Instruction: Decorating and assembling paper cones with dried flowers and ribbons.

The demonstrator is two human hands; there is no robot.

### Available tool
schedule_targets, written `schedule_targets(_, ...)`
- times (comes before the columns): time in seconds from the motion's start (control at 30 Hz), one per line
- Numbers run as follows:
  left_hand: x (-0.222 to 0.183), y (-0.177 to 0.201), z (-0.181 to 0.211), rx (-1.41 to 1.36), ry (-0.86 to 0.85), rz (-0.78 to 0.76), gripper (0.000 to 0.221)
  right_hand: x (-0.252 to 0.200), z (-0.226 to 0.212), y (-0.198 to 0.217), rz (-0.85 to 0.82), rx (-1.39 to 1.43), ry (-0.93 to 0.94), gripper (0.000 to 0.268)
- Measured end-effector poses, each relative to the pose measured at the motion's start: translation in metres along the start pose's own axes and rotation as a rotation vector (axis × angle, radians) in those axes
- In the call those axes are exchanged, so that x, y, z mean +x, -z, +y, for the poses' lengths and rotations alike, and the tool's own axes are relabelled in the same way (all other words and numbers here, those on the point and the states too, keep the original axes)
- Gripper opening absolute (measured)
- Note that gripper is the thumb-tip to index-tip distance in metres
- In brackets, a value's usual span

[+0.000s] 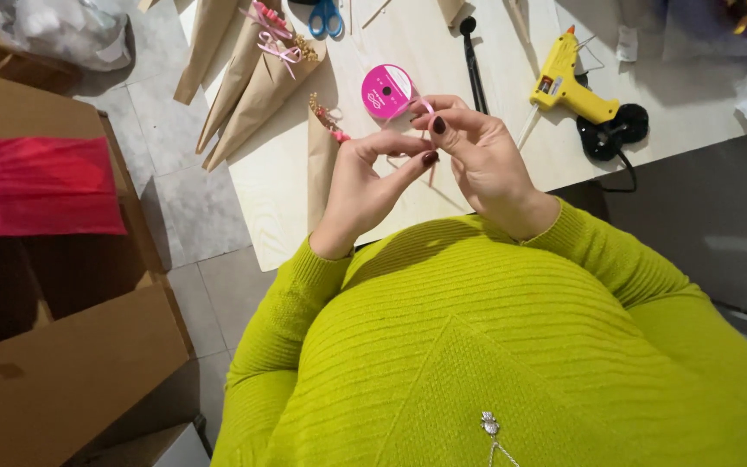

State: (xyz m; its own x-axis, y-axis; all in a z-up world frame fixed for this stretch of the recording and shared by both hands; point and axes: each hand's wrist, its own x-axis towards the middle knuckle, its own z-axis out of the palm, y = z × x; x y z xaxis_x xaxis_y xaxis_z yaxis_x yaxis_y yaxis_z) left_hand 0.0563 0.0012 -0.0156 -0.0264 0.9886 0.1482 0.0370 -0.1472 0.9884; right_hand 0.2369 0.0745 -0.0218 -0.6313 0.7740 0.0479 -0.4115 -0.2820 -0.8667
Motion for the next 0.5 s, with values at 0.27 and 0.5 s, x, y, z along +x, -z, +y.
schedule_targets(0.27,0.004,0.001,0.028,0.070,-0.046,-0.014,0.020,-0.003,0.002,0.010,0.016,0.098,0.000,0.014)
schedule_targets(0.5,0.004,-0.006,0.011,0.119,-0.107,0.089,0.016,-0.001,-0.008,0.000,0.007,0.092,-0.010,0.015)
